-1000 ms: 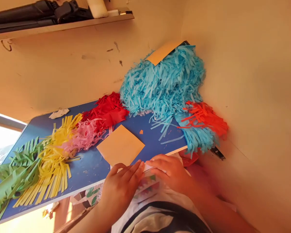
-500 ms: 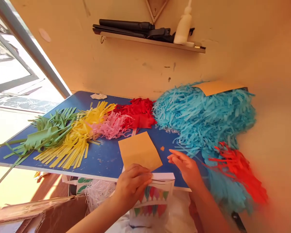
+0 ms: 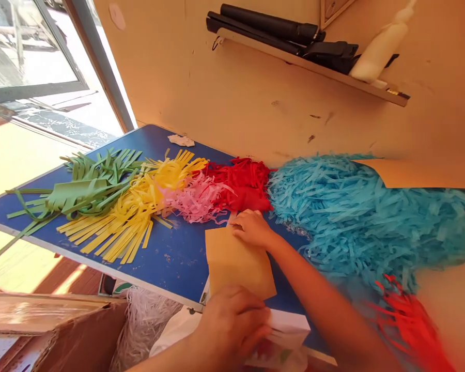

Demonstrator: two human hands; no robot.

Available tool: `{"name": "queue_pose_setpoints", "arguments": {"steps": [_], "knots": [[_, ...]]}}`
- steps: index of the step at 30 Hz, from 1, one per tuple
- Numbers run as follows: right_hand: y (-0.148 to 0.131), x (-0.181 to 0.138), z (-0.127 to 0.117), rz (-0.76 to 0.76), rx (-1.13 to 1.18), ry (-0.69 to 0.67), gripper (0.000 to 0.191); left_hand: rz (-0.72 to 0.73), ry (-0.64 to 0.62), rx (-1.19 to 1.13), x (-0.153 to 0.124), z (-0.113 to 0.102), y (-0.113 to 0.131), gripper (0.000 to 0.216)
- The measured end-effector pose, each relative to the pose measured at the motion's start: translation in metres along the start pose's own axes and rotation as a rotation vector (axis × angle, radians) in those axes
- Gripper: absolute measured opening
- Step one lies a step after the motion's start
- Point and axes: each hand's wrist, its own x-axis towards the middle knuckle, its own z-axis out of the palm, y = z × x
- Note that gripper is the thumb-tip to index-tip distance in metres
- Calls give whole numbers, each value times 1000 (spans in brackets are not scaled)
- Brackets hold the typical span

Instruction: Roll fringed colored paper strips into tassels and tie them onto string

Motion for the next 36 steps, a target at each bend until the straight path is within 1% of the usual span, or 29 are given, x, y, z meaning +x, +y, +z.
{"name": "queue_pose_setpoints", "arguments": {"steps": [2,4,5,7,8,9,10,12,13,14,15,18,20,23,26,29,32,34,36], "knots": [[4,-2,2,22,20,-16,14,0,-19,-35,-4,-4,-2,24],[8,-8,2,45,56,-35,13,-26,-4,-107,-5,-10,-10,37],[10,-11,2,55,85,-44,14,-68,21,-139,-5,-14,-17,43],[12,-19,-1,68,190,-51,17,-207,103,-141,4,-24,-37,45],[12,-22,-2,72,260,-45,18,-297,140,-98,11,-28,-48,41],[11,-26,-4,75,335,-36,18,-357,159,-28,20,-33,-60,36],[10,-30,-6,79,405,-27,17,-385,117,52,29,-36,-72,33],[6,-36,-10,91,491,-7,16,-434,-68,120,47,-41,-91,30],[4,-39,-12,98,511,2,16,-470,-147,108,54,-43,-97,32],[3,-42,-14,105,524,12,15,-516,-195,62,58,-44,-103,34],[3,-45,-15,108,531,22,15,-568,-204,-16,60,-44,-106,38],[4,-52,-19,102,538,52,16,-740,-132,-377,56,-43,-110,41],[3,-55,-22,78,506,66,16,-864,-108,-624,51,-41,-109,46],[-3,-58,-27,0,340,91,16,-1018,-63,-865,48,-38,-104,48],[-12,-60,-32,-77,133,109,18,-1075,-35,-1008,50,-36,-98,48],[-18,-61,-32,-142,12,136,18,-1095,-7,-1100,52,-34,-95,45],[-22,-63,-29,-187,-28,219,15,-1134,63,-1167,51,-32,-94,41],[-23,-66,-28,-212,-41,273,14,-1155,82,-1209,50,-30,-94,39],[-23,-69,-30,-220,-40,290,15,-1164,97,-1232,49,-30,-93,37]]}}
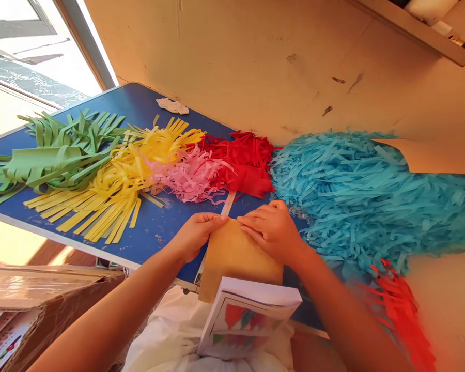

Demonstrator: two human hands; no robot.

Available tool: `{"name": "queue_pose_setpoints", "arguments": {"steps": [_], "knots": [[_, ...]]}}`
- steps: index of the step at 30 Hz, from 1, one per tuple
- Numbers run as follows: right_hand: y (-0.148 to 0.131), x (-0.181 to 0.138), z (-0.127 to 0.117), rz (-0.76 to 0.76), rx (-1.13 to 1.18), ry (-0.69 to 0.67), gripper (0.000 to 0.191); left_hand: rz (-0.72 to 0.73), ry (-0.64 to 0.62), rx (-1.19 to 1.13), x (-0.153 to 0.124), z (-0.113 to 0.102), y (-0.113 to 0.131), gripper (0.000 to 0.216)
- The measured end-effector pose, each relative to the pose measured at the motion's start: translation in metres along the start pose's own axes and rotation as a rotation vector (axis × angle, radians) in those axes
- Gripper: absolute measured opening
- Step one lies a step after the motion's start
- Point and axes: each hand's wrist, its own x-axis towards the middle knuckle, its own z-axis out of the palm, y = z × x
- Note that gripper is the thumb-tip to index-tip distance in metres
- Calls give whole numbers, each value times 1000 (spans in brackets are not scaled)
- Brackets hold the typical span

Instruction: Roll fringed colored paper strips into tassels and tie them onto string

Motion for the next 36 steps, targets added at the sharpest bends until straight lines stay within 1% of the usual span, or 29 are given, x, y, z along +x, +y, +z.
{"name": "queue_pose_setpoints", "arguments": {"steps": [2,4,6,8,11,13,15,18,21,23,24,25,26,27,29,30,31,32,33,34,35,36], "knots": [[4,-3,-8,62,30,-10,18,-8,6,-15,-1,0,1,36],[12,-8,-21,212,106,-13,21,-18,20,-20,-3,-1,2,36],[22,-14,-34,390,232,-22,24,-29,33,-17,-5,-3,4,35],[29,-21,-44,507,358,-75,26,-35,47,-15,-6,-4,6,34],[30,-30,-49,582,444,-145,22,-41,66,-22,-6,-3,8,33],[27,-35,-47,617,453,-123,19,-40,75,-22,-6,-2,8,33],[23,-40,-44,630,438,-76,15,-46,74,-19,-5,-1,7,34],[20,-45,-42,588,358,-13,10,-53,74,-19,-4,0,5,34],[18,-51,-41,465,250,49,10,-40,92,-5,-3,1,4,33],[17,-55,-41,367,224,108,9,-34,100,9,-3,2,3,34],[16,-58,-42,337,261,133,8,-31,102,12,-3,3,3,35],[15,-61,-43,321,347,170,7,-26,107,17,-2,4,3,36],[14,-65,-44,315,482,229,6,-21,116,26,0,4,3,38],[14,-70,-45,315,653,317,7,-13,128,46,2,3,3,40],[12,-82,-46,317,979,548,6,27,168,128,7,0,4,49],[11,-90,-45,321,1061,655,4,87,211,205,9,-2,6,54],[8,-99,-42,337,1081,711,8,192,284,314,9,-5,7,58],[4,-109,-39,365,1057,705,19,343,385,459,7,-6,8,62],[-2,-119,-34,397,1011,648,34,532,511,627,3,-7,8,64],[-9,-129,-27,431,964,557,51,744,634,803,-4,-7,7,66],[-17,-138,-20,462,930,459,67,944,706,968,-12,-5,5,66],[-26,-147,-12,487,913,375,79,1104,693,1110,-22,-1,1,65]]}}
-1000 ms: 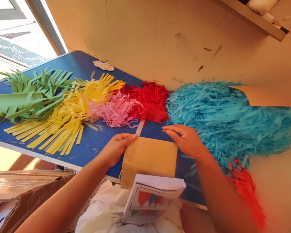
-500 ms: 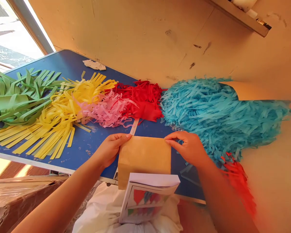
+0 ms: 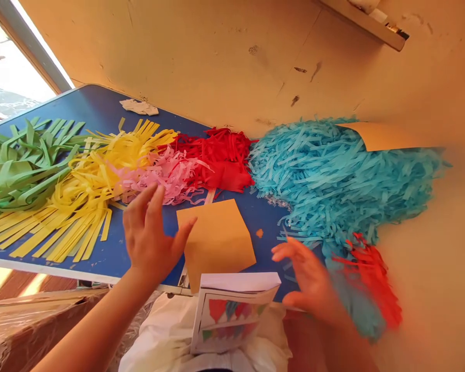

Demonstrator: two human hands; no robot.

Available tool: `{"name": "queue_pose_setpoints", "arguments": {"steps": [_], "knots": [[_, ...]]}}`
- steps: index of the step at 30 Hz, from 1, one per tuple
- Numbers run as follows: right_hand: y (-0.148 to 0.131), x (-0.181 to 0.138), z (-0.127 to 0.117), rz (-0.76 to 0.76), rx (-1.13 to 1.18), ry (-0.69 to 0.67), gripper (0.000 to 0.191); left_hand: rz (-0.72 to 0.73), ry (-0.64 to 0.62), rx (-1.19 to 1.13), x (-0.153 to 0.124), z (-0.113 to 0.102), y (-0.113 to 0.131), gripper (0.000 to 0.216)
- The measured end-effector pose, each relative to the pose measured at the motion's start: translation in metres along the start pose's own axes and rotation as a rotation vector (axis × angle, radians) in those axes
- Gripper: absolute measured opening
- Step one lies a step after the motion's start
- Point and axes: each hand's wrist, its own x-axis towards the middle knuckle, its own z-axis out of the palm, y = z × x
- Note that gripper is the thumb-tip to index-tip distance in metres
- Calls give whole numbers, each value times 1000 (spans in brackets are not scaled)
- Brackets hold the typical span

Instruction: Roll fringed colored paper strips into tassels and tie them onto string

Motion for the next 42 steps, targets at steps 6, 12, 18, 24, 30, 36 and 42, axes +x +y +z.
{"name": "queue_pose_setpoints", "arguments": {"steps": [6,12,18,24,30,36,42], "knots": [[15,-46,36,128,-29,87,90,503,-732,-279,-50,-15,46,54],[10,-66,54,100,80,239,90,540,-589,-302,-79,-14,59,24],[6,-86,57,48,76,290,81,640,-609,-287,-81,-36,76,22],[1,-96,57,-18,124,293,84,731,-710,-297,-73,-41,89,24],[-2,-94,56,-78,190,293,82,704,-803,-381,-75,-39,94,32],[3,-93,51,7,341,283,103,699,-767,-348,-80,-45,95,28],[10,-89,57,16,393,287,111,666,-763,-343,-84,-45,95,29]]}}
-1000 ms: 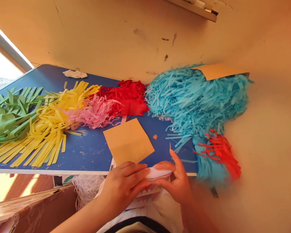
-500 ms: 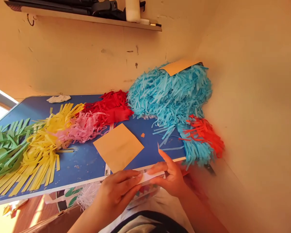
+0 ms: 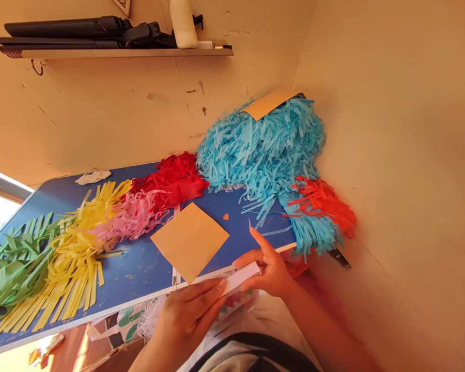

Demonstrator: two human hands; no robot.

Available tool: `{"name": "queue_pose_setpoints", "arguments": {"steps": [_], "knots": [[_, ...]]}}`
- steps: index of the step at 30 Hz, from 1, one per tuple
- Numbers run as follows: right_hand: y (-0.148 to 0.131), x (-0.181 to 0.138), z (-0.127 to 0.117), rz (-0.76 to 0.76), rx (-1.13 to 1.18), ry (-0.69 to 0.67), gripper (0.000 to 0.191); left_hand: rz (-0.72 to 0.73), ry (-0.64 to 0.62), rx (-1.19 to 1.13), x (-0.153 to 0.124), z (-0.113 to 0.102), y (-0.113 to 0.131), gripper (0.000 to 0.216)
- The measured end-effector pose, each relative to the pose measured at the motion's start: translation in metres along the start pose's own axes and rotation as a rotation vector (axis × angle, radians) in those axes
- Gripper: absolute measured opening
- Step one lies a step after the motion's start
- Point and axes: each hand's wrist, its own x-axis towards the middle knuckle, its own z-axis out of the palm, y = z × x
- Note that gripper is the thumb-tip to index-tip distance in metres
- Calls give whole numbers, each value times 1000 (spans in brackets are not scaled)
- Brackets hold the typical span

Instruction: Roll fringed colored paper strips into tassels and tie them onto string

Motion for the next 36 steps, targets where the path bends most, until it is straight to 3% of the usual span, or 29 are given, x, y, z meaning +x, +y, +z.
{"name": "queue_pose_setpoints", "arguments": {"steps": [4,6,8,10,12,14,17,20,31,36], "knots": [[1,7,-7,-57,-51,6,114,-12,35,32,1,-1,0,29],[-9,7,-15,-169,-203,136,108,-30,54,54,0,-4,0,30],[-27,1,-20,-284,-392,339,87,-59,83,89,-2,-9,0,31],[-47,-11,-15,-346,-490,477,55,-101,125,144,-5,-13,1,33],[-58,-21,3,-347,-370,461,25,-141,175,195,-9,-14,2,36],[-58,-26,27,-209,-50,351,14,-158,207,220,-15,-10,2,39],[-37,-18,58,151,436,204,22,-145,187,239,-23,2,2,41],[-16,-6,71,329,568,197,23,-153,173,286,-29,12,2,42],[-15,-17,84,372,671,500,25,-108,134,380,-19,15,15,32],[-18,-17,86,408,695,535,26,-116,135,417,-18,17,17,24]]}}
